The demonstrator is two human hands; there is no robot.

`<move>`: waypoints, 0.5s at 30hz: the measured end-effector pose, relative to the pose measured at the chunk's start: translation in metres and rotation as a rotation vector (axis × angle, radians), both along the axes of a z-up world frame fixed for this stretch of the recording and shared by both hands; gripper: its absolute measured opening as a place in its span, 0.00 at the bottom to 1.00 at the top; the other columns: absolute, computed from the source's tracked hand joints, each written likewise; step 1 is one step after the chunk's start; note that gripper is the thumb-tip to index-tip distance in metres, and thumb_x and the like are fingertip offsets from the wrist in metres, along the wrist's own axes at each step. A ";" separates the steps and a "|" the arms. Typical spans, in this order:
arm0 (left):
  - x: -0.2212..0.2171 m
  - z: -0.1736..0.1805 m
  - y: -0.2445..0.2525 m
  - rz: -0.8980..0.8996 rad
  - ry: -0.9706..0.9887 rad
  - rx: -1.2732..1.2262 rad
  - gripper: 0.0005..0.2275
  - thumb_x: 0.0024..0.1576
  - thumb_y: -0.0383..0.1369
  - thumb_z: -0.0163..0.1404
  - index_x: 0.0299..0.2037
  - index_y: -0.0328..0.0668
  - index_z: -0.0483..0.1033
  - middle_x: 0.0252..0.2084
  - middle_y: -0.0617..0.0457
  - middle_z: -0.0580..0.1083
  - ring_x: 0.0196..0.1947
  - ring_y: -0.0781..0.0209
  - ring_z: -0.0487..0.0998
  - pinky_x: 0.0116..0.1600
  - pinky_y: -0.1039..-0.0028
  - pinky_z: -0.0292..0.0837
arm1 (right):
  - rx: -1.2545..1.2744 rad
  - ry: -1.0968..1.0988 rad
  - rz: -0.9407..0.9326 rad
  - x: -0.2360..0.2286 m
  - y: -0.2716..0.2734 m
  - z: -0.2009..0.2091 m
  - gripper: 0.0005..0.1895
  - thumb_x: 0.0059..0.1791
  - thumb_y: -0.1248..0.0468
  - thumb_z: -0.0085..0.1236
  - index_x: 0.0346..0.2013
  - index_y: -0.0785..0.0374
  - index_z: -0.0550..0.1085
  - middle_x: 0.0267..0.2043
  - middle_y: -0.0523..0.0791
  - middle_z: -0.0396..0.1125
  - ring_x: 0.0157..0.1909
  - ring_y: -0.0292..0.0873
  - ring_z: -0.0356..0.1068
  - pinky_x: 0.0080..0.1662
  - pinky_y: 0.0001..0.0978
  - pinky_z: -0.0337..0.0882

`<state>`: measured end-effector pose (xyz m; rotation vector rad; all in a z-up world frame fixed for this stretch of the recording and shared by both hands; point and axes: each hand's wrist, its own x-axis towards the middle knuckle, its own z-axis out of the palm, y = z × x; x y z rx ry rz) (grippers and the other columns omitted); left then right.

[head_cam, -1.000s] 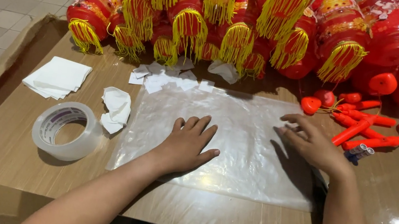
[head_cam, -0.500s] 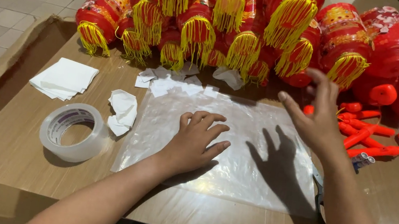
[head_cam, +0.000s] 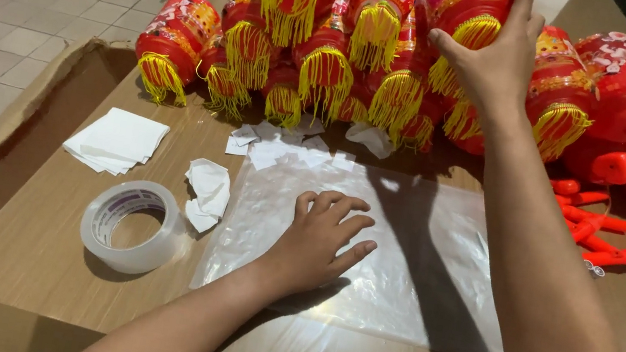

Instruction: Cleaning a red decorative lantern with a tissue and then assembling a plastic handle and connector onto it.

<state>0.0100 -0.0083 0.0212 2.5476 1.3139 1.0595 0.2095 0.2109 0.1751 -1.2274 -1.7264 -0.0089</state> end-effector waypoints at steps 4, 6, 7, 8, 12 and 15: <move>0.001 0.000 -0.002 -0.013 -0.013 0.032 0.15 0.65 0.45 0.41 0.50 0.47 0.75 0.58 0.52 0.71 0.60 0.49 0.66 0.61 0.49 0.49 | 0.007 0.002 0.004 0.005 -0.002 0.012 0.42 0.48 0.53 0.82 0.63 0.50 0.58 0.57 0.54 0.59 0.60 0.56 0.68 0.51 0.51 0.78; 0.003 -0.003 -0.001 -0.025 -0.026 0.058 0.14 0.64 0.45 0.43 0.49 0.47 0.75 0.58 0.52 0.72 0.59 0.49 0.67 0.60 0.51 0.48 | 0.092 0.010 0.059 0.012 0.009 0.014 0.42 0.49 0.52 0.83 0.64 0.58 0.60 0.61 0.55 0.62 0.61 0.55 0.69 0.52 0.48 0.79; 0.003 -0.002 -0.002 -0.022 -0.028 0.061 0.14 0.64 0.45 0.43 0.49 0.47 0.75 0.58 0.52 0.72 0.59 0.49 0.67 0.60 0.51 0.48 | 0.094 0.008 0.063 0.018 0.021 0.014 0.42 0.49 0.52 0.83 0.64 0.58 0.60 0.61 0.55 0.62 0.61 0.55 0.69 0.52 0.48 0.79; 0.003 0.000 -0.003 -0.030 -0.027 0.058 0.15 0.65 0.45 0.43 0.50 0.47 0.76 0.57 0.52 0.72 0.59 0.49 0.66 0.60 0.50 0.48 | 0.071 0.048 0.054 0.025 0.033 0.014 0.42 0.51 0.50 0.82 0.64 0.59 0.59 0.62 0.54 0.62 0.61 0.54 0.70 0.52 0.46 0.79; 0.002 -0.001 -0.003 -0.024 -0.029 0.123 0.14 0.65 0.44 0.44 0.49 0.46 0.76 0.57 0.52 0.72 0.58 0.49 0.67 0.59 0.51 0.50 | 0.123 0.109 0.157 0.040 0.068 0.025 0.36 0.56 0.53 0.79 0.61 0.62 0.59 0.60 0.53 0.64 0.61 0.52 0.72 0.53 0.42 0.80; -0.001 0.014 -0.007 -0.057 0.007 -0.094 0.19 0.68 0.46 0.36 0.54 0.44 0.75 0.53 0.45 0.71 0.61 0.50 0.61 0.62 0.47 0.42 | 0.113 0.119 0.200 0.067 0.068 0.030 0.35 0.56 0.53 0.78 0.61 0.60 0.60 0.59 0.52 0.64 0.60 0.51 0.72 0.53 0.40 0.81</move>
